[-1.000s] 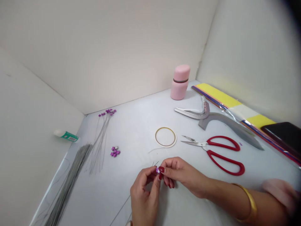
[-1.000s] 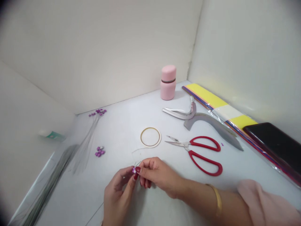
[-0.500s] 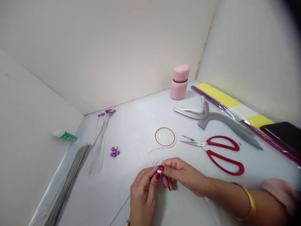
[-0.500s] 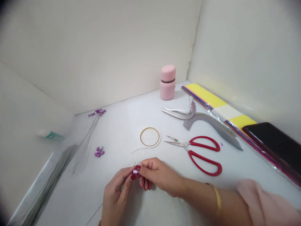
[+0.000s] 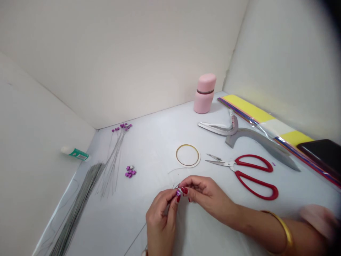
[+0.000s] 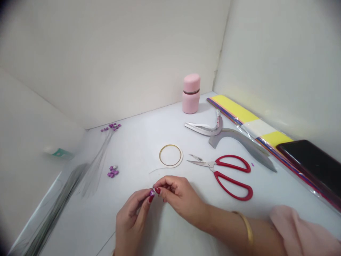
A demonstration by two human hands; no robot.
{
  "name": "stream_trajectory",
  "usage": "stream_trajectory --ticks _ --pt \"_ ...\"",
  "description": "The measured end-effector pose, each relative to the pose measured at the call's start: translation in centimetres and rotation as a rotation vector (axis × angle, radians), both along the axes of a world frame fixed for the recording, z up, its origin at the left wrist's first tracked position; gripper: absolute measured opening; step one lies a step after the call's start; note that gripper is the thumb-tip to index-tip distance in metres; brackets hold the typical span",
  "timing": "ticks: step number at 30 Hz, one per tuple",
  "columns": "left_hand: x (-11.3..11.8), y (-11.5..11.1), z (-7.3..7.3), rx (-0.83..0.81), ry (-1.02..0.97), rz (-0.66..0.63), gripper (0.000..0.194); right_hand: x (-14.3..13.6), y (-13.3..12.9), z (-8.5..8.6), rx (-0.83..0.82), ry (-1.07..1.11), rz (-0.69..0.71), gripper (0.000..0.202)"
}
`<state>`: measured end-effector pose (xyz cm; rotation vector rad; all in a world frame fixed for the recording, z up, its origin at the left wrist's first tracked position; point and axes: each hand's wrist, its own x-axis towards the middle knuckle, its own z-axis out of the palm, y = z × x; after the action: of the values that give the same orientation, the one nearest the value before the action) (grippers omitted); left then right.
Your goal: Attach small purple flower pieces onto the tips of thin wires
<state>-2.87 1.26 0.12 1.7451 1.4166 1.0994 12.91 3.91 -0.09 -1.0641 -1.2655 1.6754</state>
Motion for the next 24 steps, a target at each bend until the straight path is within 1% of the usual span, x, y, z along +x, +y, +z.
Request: stream_trajectory --ticks 3,5,10,16,24 --pt "-0.01 -0.06 -0.18 0.037 0.052 0.009 0.016 0.0 0.02 0.35 0.111 -0.131 -0.012 0.016" --pt "-0.04 -0.11 -0.33 0.043 0.066 0.013 0.016 -0.05 0.06 0.51 0.134 -0.166 -0.002 0.016" --pt "-0.2 -0.16 -0.55 0.061 0.099 -0.017 0.016 -0.13 0.12 0.48 0.113 -0.171 0.015 0.017" --pt "-0.23 -0.14 -0.59 0.074 0.103 -0.042 0.016 -0.01 0.02 0.07 0.064 -0.116 0.017 0.017" --pt "0.04 -0.04 -0.14 -0.003 0.016 -0.004 0.015 0.04 -0.03 0.01 0.054 -0.091 0.036 0.016"
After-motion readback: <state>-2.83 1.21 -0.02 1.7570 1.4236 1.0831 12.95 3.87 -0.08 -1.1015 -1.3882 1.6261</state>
